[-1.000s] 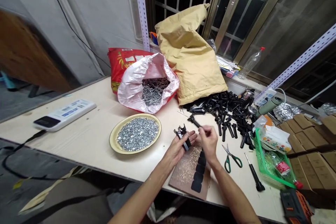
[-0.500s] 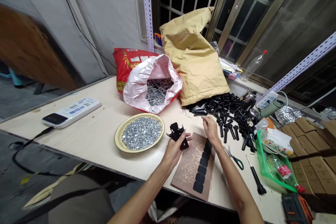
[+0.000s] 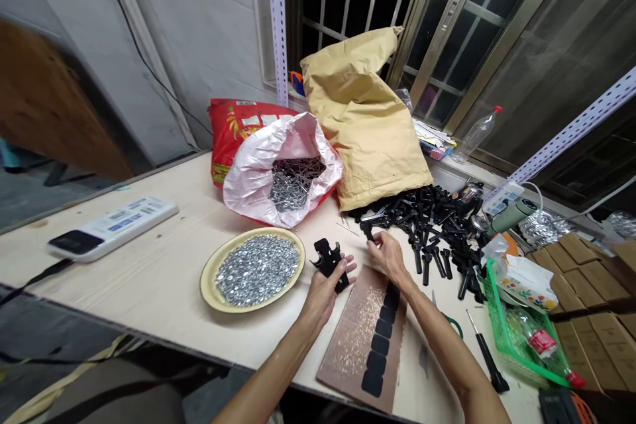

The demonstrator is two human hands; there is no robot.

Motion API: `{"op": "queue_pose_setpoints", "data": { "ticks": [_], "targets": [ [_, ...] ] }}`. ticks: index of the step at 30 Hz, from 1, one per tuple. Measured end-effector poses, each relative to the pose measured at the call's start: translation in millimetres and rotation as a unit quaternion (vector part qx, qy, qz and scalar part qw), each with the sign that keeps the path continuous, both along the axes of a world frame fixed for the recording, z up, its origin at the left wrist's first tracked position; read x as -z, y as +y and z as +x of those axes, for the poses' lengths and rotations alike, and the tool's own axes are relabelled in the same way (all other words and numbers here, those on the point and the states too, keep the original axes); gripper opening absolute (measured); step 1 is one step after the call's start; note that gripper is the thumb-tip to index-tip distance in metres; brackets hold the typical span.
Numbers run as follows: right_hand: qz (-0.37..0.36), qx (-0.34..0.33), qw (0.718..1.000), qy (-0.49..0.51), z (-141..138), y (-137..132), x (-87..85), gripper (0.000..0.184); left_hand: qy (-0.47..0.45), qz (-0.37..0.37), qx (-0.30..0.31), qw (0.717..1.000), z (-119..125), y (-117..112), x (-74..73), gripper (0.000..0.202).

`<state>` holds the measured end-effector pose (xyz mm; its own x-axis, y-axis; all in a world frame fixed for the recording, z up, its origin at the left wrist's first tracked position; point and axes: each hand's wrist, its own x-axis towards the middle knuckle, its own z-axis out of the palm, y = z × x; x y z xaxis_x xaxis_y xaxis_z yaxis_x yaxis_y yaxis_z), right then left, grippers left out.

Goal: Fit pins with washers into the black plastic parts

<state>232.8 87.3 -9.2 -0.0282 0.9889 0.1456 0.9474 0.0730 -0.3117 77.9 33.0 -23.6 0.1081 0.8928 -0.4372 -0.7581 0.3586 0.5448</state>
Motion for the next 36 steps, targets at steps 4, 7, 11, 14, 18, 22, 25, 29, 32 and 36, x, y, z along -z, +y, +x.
{"op": "queue_pose_setpoints", "data": {
  "ticks": [4,7,11,14,18,22,25,29,32,36],
  "targets": [
    [-0.056,-0.084,0.973,0.209,-11,-26,7.5,0.02,-0.007,0.001,0.009,1.0,13,10,4.5,0.041],
    [-0.082,-0.152,0.956,0.236,-7,-17,4.5,0.024,0.001,-0.008,0.033,0.999,13,15,7.0,0.041],
    [-0.044,-0.105,0.993,-0.04,7,28,-5.7,0.033,0.005,0.0,0.039,0.999,7,16,5.6,0.038],
    [-0.023,-0.078,0.984,-0.16,9,57,-4.3,0.039,0.004,0.023,0.046,0.999,4,16,1.6,0.038],
    [-0.021,-0.095,0.971,-0.217,3,72,7.3,0.041,0.005,0.043,0.06,0.997,2,16,-2.0,0.037],
    [-0.017,-0.122,0.959,-0.254,-1,72,13.8,0.034,0.003,0.032,0.068,0.997,3,17,-2.8,0.033],
    [-0.01,-0.123,0.957,-0.264,-2,69,13.3,0.031,-0.012,0.006,0.073,0.997,4,15,-3.1,0.031],
    [0.009,-0.104,0.963,-0.248,0,64,3.1,0.032,-0.026,-0.031,0.095,0.995,1,9,-2.7,0.028],
    [0.049,-0.067,0.975,-0.207,2,49,-8.6,0.032,-0.021,-0.072,0.097,0.992,-2,4,-2.0,0.019],
    [0.193,0.037,0.974,0.109,-10,-8,-10.7,0.016,-0.034,-0.097,0.079,0.991,4,0,-2.0,0.013]
  ]
}}
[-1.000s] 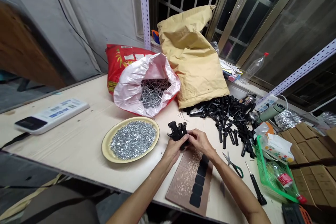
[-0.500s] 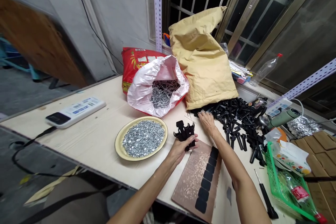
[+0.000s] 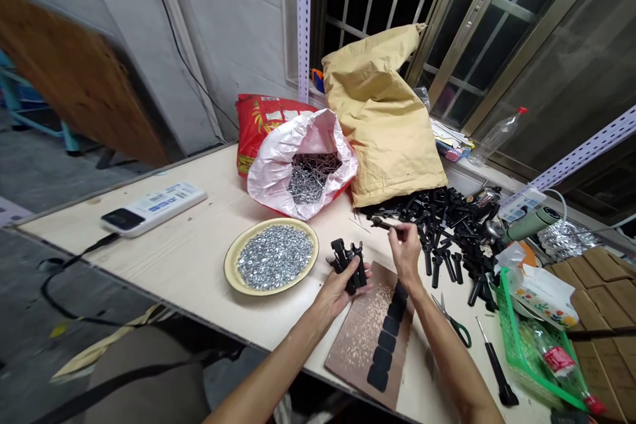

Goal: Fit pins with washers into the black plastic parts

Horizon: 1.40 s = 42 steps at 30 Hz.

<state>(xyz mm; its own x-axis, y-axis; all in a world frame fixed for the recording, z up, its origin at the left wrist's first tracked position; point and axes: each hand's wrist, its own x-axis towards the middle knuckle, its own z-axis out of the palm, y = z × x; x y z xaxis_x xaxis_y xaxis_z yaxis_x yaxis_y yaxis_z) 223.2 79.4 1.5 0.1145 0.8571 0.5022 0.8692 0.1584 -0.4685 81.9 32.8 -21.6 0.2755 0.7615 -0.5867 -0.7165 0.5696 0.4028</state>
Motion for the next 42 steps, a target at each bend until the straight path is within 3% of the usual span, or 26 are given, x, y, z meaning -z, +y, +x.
{"op": "queue_pose_setpoints", "data": {
  "ticks": [2,4,6,8,11,13,16,21,25,27,30,33,37,42],
  "targets": [
    [0.017,-0.023,0.991,0.128,-11,-35,6.4,0.016,-0.027,0.017,-0.023,0.999,5,-1,-0.4,0.016],
    [0.0,-0.111,0.983,0.146,-19,-61,13.1,0.014,-0.047,0.043,-0.052,0.997,9,-2,-0.7,0.021],
    [-0.039,-0.193,0.972,0.131,-21,-69,15.8,0.015,-0.028,0.062,-0.07,0.995,7,-1,-0.9,0.028],
    [-0.084,-0.209,0.967,0.117,-17,-55,12.9,0.02,0.02,0.077,-0.08,0.994,3,-1,-1.3,0.035],
    [-0.149,-0.141,0.979,0.003,-13,-8,4.9,0.027,0.095,0.111,-0.1,0.984,-4,-2,-2.3,0.039],
    [-0.205,-0.105,0.965,-0.125,-18,24,3.1,0.027,0.134,0.136,-0.109,0.976,-5,-4,-2.1,0.038],
    [-0.251,-0.091,0.944,-0.196,-34,57,9.1,0.023,0.174,0.174,-0.113,0.963,-5,-3,0.7,0.035],
    [-0.264,-0.08,0.94,-0.203,-51,64,22.8,0.033,0.215,0.209,-0.117,0.947,-7,5,10.7,0.031],
    [-0.278,-0.056,0.942,-0.181,-37,54,17.9,0.029,0.22,0.196,-0.13,0.947,-8,13,17.6,0.035],
    [-0.263,-0.059,0.954,-0.131,-24,47,7.5,0.034,0.228,0.197,-0.123,0.946,-8,14,19.7,0.034],
    [-0.158,-0.109,0.975,0.11,-9,31,-15.0,0.042,0.247,0.202,-0.096,0.943,-8,15,21.8,0.03],
    [-0.041,-0.149,0.94,0.306,-8,12,-36.2,0.04,0.267,0.207,-0.08,0.938,-8,15,23.7,0.028],
    [0.004,-0.163,0.94,0.301,-20,-6,-45.7,0.029,0.281,0.226,-0.079,0.929,-8,14,25.1,0.026],
    [0.001,-0.186,0.956,0.227,-27,-15,-32.9,0.021,0.288,0.246,-0.072,0.923,-8,14,24.0,0.029]
  ]
}}
